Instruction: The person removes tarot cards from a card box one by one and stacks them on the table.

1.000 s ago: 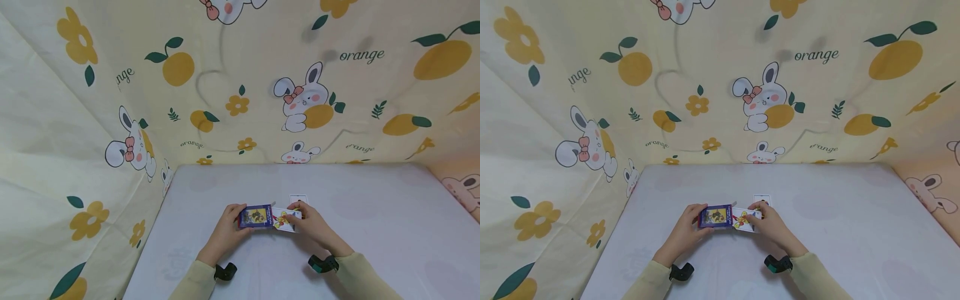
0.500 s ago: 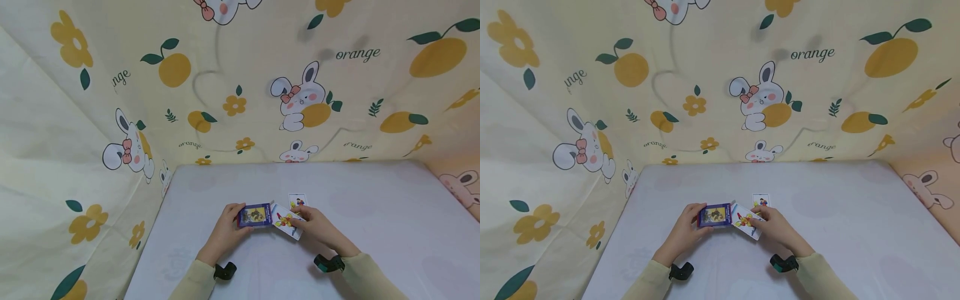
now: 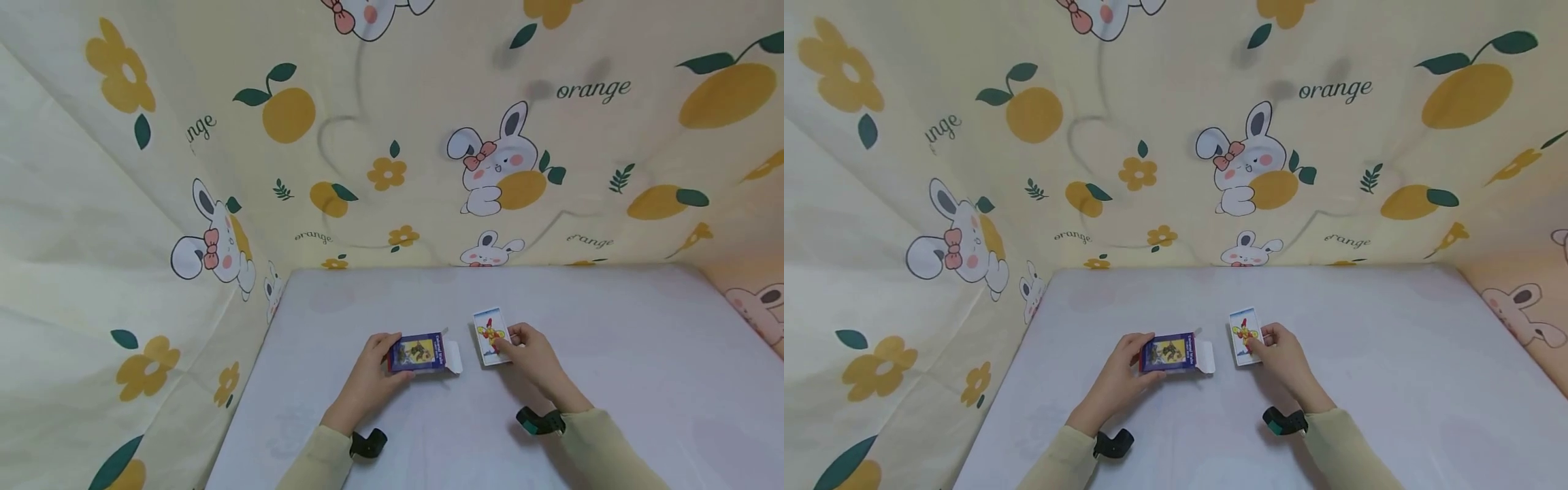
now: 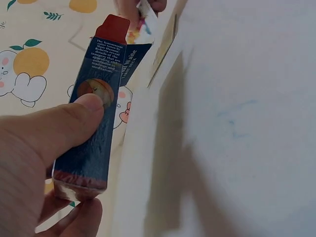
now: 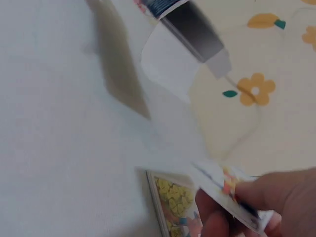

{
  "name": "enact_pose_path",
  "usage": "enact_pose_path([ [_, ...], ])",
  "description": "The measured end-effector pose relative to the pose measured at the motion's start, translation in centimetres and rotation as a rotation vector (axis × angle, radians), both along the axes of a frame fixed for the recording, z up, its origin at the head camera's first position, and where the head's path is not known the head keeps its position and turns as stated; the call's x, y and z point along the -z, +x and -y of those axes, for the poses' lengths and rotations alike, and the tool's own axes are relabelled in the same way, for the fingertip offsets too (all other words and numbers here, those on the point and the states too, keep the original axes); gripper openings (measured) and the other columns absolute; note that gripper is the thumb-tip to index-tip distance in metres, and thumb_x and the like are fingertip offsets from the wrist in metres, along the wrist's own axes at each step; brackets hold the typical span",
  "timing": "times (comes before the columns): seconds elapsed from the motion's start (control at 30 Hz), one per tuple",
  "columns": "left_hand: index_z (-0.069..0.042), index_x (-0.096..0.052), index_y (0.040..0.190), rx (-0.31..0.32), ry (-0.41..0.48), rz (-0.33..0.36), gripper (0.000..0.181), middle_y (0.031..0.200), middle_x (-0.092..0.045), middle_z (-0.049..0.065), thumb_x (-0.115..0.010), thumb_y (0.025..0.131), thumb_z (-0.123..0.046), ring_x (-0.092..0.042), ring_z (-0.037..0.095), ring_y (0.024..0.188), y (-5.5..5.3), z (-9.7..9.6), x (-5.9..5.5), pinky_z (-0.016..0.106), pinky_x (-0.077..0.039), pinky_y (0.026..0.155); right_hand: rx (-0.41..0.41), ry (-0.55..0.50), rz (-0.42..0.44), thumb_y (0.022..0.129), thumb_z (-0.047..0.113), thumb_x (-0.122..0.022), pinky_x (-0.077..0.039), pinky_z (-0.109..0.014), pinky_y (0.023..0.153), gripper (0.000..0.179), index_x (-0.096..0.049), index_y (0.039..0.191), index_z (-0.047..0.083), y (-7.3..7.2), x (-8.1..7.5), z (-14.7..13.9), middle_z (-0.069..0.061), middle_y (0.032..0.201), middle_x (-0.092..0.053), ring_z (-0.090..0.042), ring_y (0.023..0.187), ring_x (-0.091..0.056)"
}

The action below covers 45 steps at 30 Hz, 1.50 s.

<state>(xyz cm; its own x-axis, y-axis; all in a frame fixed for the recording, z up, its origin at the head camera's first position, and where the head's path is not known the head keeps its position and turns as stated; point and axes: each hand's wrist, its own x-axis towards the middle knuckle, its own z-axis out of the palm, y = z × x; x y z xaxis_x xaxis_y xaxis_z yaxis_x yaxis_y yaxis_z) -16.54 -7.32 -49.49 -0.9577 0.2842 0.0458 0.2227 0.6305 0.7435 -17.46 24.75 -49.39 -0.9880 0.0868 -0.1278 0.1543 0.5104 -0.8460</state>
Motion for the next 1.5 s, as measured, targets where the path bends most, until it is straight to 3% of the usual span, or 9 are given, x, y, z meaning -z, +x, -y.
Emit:
enact_pose_path([
  [0.33, -0.025, -0.042, 0.146, 0.009, 0.002, 0.03, 0.075, 0.141, -0.04, -0.001, -0.076, 0.082, -0.043, -0.044, 0.02, 0.128, -0.1, -0.3, 0.3, 0.038, -0.04, 0.106, 0.114, 0.026, 0.031, 0.093, 0.027, -0.065, -0.049, -0.027, 0.054, 0.044, -0.047, 0.12, -0.003, -0.1, 1.5, 0.5, -0.016, 0.095, -0.058, -0.021, 0.075, -0.055],
  [0.8, -0.026, -0.042, 0.146, 0.012, -0.005, 0.031, 0.075, 0.142, -0.039, -0.002, -0.076, 0.082, -0.043, -0.043, 0.019, 0.129, -0.2, -0.8, 0.3, 0.039, -0.039, 0.106, 0.129, 0.25, 0.019, 0.088, 0.032, -0.07, -0.041, -0.031, 0.057, 0.049, -0.049, 0.115, -0.003, 0.9, 2.0, 0.7, -0.013, 0.086, -0.06, -0.024, 0.071, -0.054],
  [1.1, -0.027, -0.042, 0.146, 0.014, -0.012, 0.033, 0.075, 0.142, -0.039, -0.002, -0.076, 0.081, -0.044, -0.043, 0.019, 0.129, -0.4, -1.1, 0.3, 0.038, -0.04, 0.106, 0.114, 0.301, 0.02, 0.085, 0.032, -0.072, -0.039, -0.032, 0.056, 0.043, -0.053, 0.104, 0.0, 0.6, 2.3, 1.1, -0.013, 0.085, -0.058, -0.025, 0.071, -0.052],
  [1.5, -0.026, -0.042, 0.146, 0.015, -0.008, 0.031, 0.075, 0.141, -0.04, -0.002, -0.076, 0.081, -0.043, -0.043, 0.019, 0.128, -0.5, -1.4, 0.4, 0.039, -0.039, 0.106, 0.15, 0.315, 0.051, 0.085, 0.035, -0.073, -0.039, -0.031, 0.058, 0.049, -0.051, 0.108, -0.002, -0.4, 2.1, 1.2, -0.016, 0.089, -0.058, -0.028, 0.076, -0.052],
])
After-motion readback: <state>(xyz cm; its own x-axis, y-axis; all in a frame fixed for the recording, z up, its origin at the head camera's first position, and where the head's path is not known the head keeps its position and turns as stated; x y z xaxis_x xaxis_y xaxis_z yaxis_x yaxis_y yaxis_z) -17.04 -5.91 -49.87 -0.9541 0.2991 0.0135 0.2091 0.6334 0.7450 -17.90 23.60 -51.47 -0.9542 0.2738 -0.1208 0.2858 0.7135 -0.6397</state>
